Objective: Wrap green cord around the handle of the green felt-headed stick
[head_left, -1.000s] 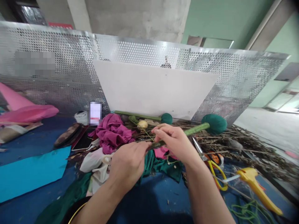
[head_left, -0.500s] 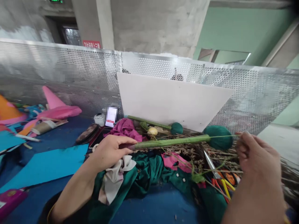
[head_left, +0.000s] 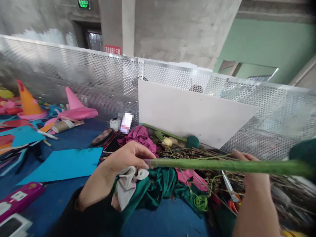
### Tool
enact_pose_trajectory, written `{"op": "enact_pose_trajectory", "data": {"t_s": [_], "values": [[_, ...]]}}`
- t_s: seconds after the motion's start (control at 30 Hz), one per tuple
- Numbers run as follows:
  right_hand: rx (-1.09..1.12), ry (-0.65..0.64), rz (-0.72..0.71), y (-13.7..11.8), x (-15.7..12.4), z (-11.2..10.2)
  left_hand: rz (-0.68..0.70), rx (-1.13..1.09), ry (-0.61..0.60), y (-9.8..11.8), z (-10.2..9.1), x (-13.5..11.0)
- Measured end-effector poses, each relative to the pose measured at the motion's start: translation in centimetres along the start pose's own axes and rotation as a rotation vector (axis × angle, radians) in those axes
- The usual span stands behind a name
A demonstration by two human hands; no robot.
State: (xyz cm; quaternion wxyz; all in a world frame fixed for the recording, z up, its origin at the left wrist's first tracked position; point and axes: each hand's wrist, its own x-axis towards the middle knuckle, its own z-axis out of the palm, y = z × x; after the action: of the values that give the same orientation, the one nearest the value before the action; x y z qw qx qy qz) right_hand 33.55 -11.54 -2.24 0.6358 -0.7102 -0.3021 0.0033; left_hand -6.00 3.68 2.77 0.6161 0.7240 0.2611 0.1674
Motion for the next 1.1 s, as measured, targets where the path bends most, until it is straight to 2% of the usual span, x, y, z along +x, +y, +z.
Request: {"op": "enact_pose_trajectory", "data": {"t_s": [0.03, 0.1, 0.17, 0.23, 0.3, 0.37, 0.4, 0.43, 0.47, 0.53, 0.6, 0.63, 0.7, 0.8, 0.9, 1.0, 1.1], "values": [[-0.07, 0.042, 0.019, -0.6, -0.3, 0.6, 0.013, -0.074, 0.006, 0.0, 0.7, 0.3], [-0.206, 0.052, -0.048, -2.3, -1.4, 1.9, 0.062, -0.249, 0.028, 0.1, 2.3, 0.8], [-0.23, -0.014, -0.179, -4.6, -3.5, 3.7, 0.087, -0.376, 0.081, 0.5, 3.7, 1.0], [-0.007, -0.227, -0.235, -6.9, -6.4, 6.0, 0.096, -0.456, 0.151, 0.8, 4.6, 1.0], [0.16, -0.547, -0.279, -8.8, -9.6, 8.2, 0.088, -0.504, 0.201, 1.1, 5.1, 0.9], [0.24, -0.809, -0.325, -10.0, -12.2, 10.0, 0.072, -0.54, 0.235, 1.2, 5.1, 0.8], [0.219, -0.894, -0.347, -10.4, -13.1, 10.5, 0.065, -0.559, 0.252, 1.1, 5.1, 0.8], [0.191, -0.925, -0.365, -10.6, -13.7, 10.8, 0.06, -0.579, 0.271, 1.0, 5.0, 0.8], [0.167, -0.904, -0.385, -10.7, -14.0, 10.8, 0.054, -0.596, 0.288, 0.9, 5.0, 0.9], [0.197, -0.745, -0.422, -10.6, -14.3, 10.6, 0.047, -0.616, 0.314, 0.6, 4.9, 1.2], [0.37, -0.572, -0.445, -10.4, -14.4, 10.3, 0.05, -0.627, 0.317, 0.2, 5.1, 1.6], [0.477, -0.538, -0.438, -10.4, -14.5, 10.4, 0.057, -0.633, 0.309, 0.0, 5.3, 1.8], [0.677, -0.577, -0.366, -10.3, -14.9, 10.8, 0.071, -0.649, 0.285, -0.4, 5.9, 2.2], [0.875, -0.669, -0.156, -10.4, -15.5, 11.8, 0.067, -0.622, 0.301, -0.7, 7.0, 2.9], [0.923, -0.569, -0.018, -10.3, -15.9, 12.4, 0.059, -0.578, 0.359, -0.8, 7.6, 3.3], [0.836, -0.464, 0.007, -9.8, -16.2, 12.4, 0.059, -0.577, 0.372, -0.8, 7.7, 3.5], [0.737, -0.459, -0.075, -9.0, -16.8, 12.3, 0.052, -0.566, 0.367, -0.8, 7.8, 3.5]]}}
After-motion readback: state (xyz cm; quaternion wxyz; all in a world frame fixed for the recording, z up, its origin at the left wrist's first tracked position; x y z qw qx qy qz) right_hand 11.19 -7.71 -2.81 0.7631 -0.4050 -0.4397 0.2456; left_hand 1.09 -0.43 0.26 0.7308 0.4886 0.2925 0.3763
